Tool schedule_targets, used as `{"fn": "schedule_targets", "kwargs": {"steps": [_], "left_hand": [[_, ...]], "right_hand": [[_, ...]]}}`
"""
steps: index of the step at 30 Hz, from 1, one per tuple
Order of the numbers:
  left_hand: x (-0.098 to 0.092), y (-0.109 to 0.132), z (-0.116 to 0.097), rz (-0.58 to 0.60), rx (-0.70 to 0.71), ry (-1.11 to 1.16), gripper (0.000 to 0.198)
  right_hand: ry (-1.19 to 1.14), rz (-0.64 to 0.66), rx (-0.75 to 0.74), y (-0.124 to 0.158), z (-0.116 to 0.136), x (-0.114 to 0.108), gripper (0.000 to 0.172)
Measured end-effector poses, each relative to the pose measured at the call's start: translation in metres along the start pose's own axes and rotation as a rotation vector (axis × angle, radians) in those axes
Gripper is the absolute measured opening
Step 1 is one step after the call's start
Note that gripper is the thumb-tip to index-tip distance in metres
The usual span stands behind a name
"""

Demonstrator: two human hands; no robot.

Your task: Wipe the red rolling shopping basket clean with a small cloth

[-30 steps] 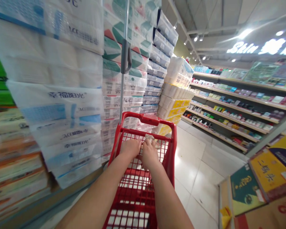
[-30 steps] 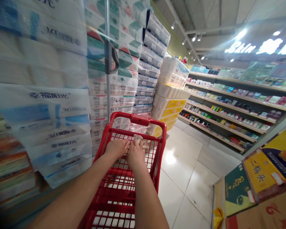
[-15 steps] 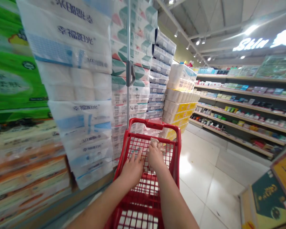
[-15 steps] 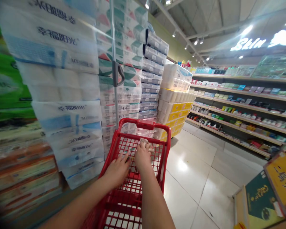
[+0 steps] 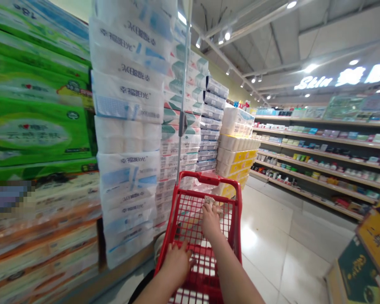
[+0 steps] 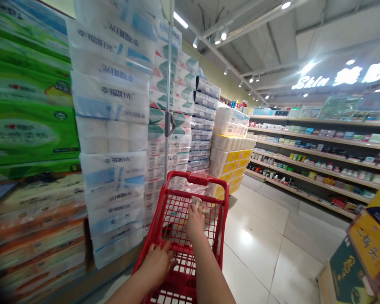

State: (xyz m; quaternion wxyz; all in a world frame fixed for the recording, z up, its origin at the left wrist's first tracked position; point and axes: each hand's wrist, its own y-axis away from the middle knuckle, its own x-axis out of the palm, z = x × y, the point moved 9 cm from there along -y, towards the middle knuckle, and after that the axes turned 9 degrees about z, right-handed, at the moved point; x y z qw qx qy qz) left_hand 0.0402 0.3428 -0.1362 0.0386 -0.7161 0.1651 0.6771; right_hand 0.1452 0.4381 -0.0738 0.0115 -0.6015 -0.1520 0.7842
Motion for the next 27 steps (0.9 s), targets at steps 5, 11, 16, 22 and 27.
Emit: {"fn": "schedule_targets", "kwargs": {"steps": [5, 11, 16, 22, 27], "left_hand": [[-0.014, 0.006, -0.005, -0.057, 0.029, -0.025, 0.036], [-0.024, 0.017, -0.006, -0.155, 0.034, -0.05, 0.036], [-0.043, 0.021, 0.002, -0.155, 0.025, -0.03, 0.038], [-0.091, 0.026, 0.002, -0.102, 0.035, -0.018, 0.038], [-0.105, 0.018, 0.001, -0.143, -0.041, 0.019, 0.039]], "right_hand": [[-0.071, -0.023, 0.007, 0.016, -0.003, -0.004, 0.065], [-0.194, -0.119, 0.164, 0.029, -0.019, -0.022, 0.056], [-0.137, 0.045, 0.12, 0.032, -0.004, -0.008, 0.061], [-0.136, -0.009, 0.039, 0.023, -0.006, -0.037, 0.044], [-0.184, -0.01, 0.023, 0.017, -0.016, -0.046, 0.043]]}}
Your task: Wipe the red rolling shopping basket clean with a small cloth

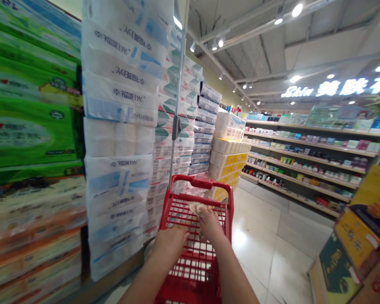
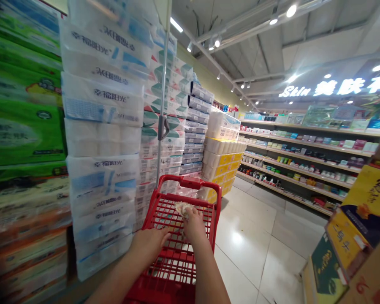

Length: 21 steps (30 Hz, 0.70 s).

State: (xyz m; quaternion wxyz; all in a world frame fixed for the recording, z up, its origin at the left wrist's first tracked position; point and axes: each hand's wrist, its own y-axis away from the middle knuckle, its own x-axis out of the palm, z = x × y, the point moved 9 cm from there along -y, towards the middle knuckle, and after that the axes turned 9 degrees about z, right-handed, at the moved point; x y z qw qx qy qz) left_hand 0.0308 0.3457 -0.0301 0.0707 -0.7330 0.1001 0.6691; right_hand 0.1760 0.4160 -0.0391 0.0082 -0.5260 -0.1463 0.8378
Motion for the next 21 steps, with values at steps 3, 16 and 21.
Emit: {"fn": "schedule_targets", "kwargs": {"steps": [3, 16, 21], "left_hand": [[-0.006, -0.01, 0.0, -0.083, -0.065, -0.018, 0.042], [0.031, -0.066, -0.005, -0.167, 0.083, 0.027, 0.037], [0.035, -0.069, -0.003, -0.156, 0.131, 0.069, 0.036]], "right_hand": [[0.018, -0.043, 0.025, 0.004, -0.004, 0.004, 0.047], [-0.028, -0.069, 0.045, 0.014, -0.012, 0.008, 0.051], [0.124, -0.138, 0.193, 0.009, -0.007, -0.016, 0.046]]}}
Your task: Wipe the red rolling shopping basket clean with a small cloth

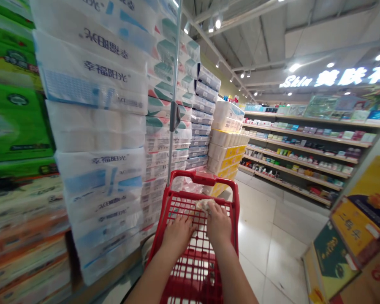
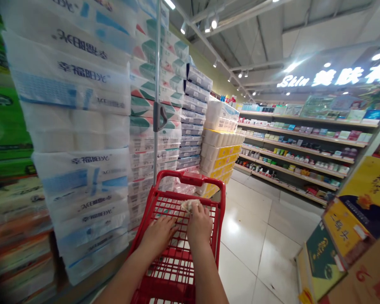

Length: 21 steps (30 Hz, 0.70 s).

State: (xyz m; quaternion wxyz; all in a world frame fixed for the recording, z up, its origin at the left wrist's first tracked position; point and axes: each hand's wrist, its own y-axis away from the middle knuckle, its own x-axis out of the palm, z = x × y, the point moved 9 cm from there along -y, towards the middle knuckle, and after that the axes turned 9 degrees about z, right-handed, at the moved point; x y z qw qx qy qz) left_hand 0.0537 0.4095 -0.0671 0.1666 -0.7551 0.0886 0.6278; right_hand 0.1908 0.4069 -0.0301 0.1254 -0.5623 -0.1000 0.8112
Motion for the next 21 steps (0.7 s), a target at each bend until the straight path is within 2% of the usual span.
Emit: {"fn": "schedule_targets", "kwargs": {"steps": [2, 5, 7, 11, 12, 14, 16, 17, 19, 21], "left_hand": [[0.0, -0.001, 0.001, 0.009, 0.006, 0.015, 0.036], [0.004, -0.003, 0.001, 0.035, 0.0, 0.021, 0.034], [0.006, -0.004, 0.001, 0.037, 0.001, 0.025, 0.034], [0.007, -0.007, -0.001, 0.01, 0.019, 0.032, 0.035], [0.008, -0.008, -0.001, 0.013, 0.016, 0.031, 0.035], [0.01, -0.01, 0.001, 0.028, -0.004, 0.025, 0.035], [0.011, -0.011, 0.002, 0.039, -0.016, 0.019, 0.035], [0.011, -0.011, 0.001, 0.038, -0.014, 0.02, 0.035], [0.01, -0.011, 0.0, 0.019, -0.003, 0.029, 0.034], [0.009, -0.01, -0.002, -0.002, -0.003, 0.041, 0.034]], "right_hand": [[0.011, 0.011, -0.033, -0.006, 0.009, 0.003, 0.045], [-0.06, 0.173, -0.167, -0.012, 0.025, 0.031, 0.049], [-0.08, 0.222, -0.201, -0.014, 0.026, 0.046, 0.053], [-0.065, 0.095, -0.097, -0.013, 0.008, 0.05, 0.072], [-0.079, 0.083, -0.124, -0.012, 0.007, 0.052, 0.072], [-0.135, 0.1, -0.278, -0.01, 0.014, 0.057, 0.067], [-0.213, 0.089, -0.422, -0.009, 0.019, 0.056, 0.055], [-0.254, 0.053, -0.433, -0.011, 0.016, 0.053, 0.048], [-0.319, -0.073, -0.328, -0.017, 0.001, 0.042, 0.037], [-0.342, -0.204, -0.182, -0.018, -0.013, 0.033, 0.033]]}}
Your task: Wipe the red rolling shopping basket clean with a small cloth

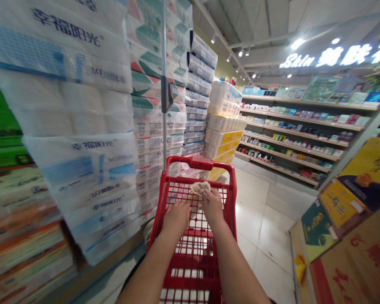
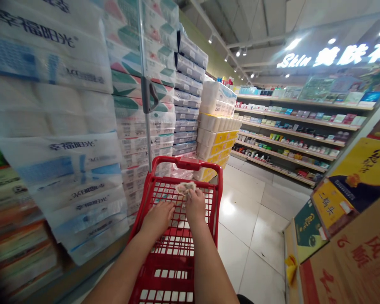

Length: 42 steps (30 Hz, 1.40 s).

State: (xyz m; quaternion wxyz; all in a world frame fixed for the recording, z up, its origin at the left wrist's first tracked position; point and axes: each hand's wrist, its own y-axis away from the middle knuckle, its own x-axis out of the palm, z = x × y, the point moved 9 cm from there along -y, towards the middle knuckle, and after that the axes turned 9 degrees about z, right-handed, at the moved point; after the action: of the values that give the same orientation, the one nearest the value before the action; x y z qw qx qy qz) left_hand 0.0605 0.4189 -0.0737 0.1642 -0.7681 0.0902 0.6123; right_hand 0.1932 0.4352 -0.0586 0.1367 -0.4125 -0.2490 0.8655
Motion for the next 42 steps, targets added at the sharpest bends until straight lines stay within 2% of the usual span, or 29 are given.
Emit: {"fn": "schedule_targets", "kwargs": {"steps": [2, 5, 6, 10, 11, 12, 14, 16, 20, 21, 25, 26, 29, 30, 31, 35, 37, 40, 42], "left_hand": [[0.0, 0.0, -0.001, 0.003, -0.013, -0.001, 0.033], [0.002, 0.0, 0.0, 0.046, -0.043, -0.02, 0.033], [0.002, 0.0, 0.001, 0.054, -0.047, -0.022, 0.033], [0.0, 0.001, 0.003, 0.032, -0.039, -0.001, 0.034], [-0.001, 0.002, 0.004, 0.028, -0.046, -0.003, 0.035], [-0.001, 0.002, 0.006, 0.033, -0.056, -0.009, 0.035], [0.0, 0.003, 0.009, 0.049, -0.075, -0.028, 0.035], [-0.001, 0.003, 0.01, 0.05, -0.07, -0.031, 0.035], [-0.003, 0.003, 0.008, 0.041, -0.054, -0.013, 0.035], [-0.003, 0.002, 0.008, 0.047, -0.061, -0.017, 0.035], [0.0, 0.001, 0.01, 0.063, -0.081, -0.031, 0.035], [0.0, 0.001, 0.01, 0.055, -0.076, -0.027, 0.035], [-0.002, 0.0, 0.008, 0.023, -0.054, -0.023, 0.035], [-0.002, -0.001, 0.008, 0.022, -0.056, -0.025, 0.035], [-0.001, -0.001, 0.009, 0.031, -0.065, -0.03, 0.035], [0.0, -0.002, 0.012, 0.077, -0.111, -0.047, 0.037], [-0.002, -0.001, 0.011, 0.071, -0.094, -0.04, 0.035], [-0.003, -0.001, 0.009, 0.057, -0.06, -0.023, 0.034], [-0.002, -0.001, 0.009, 0.062, -0.064, -0.026, 0.034]], "right_hand": [[0.014, -0.044, -0.009, 0.001, 0.006, -0.002, 0.036], [0.041, 0.09, -0.196, 0.004, 0.031, 0.012, 0.049], [0.067, 0.11, -0.203, 0.005, 0.034, 0.013, 0.051], [0.19, -0.024, 0.096, 0.003, 0.007, -0.004, 0.049], [0.192, -0.003, 0.102, 0.002, 0.005, -0.001, 0.051], [0.18, 0.061, 0.046, 0.0, 0.008, 0.007, 0.054], [0.134, 0.24, -0.162, -0.001, 0.025, 0.028, 0.058], [0.099, 0.316, -0.253, 0.001, 0.033, 0.039, 0.06], [0.117, 0.165, -0.06, -0.004, 0.022, 0.032, 0.058], [0.122, 0.155, -0.062, -0.004, 0.025, 0.033, 0.055], [0.104, 0.237, -0.236, -0.003, 0.042, 0.042, 0.042], [0.112, 0.216, -0.212, -0.005, 0.038, 0.038, 0.042], [0.174, 0.082, 0.002, -0.01, 0.017, 0.02, 0.047], [0.191, 0.075, 0.033, -0.009, 0.015, 0.018, 0.048], [0.2, 0.103, 0.015, -0.009, 0.019, 0.021, 0.046], [0.189, 0.306, -0.227, 0.0, 0.052, 0.041, 0.038], [0.21, 0.268, -0.154, -0.002, 0.047, 0.034, 0.041], [0.248, 0.132, 0.07, -0.004, 0.025, 0.016, 0.048], [0.221, 0.149, 0.038, -0.003, 0.026, 0.018, 0.049]]}}
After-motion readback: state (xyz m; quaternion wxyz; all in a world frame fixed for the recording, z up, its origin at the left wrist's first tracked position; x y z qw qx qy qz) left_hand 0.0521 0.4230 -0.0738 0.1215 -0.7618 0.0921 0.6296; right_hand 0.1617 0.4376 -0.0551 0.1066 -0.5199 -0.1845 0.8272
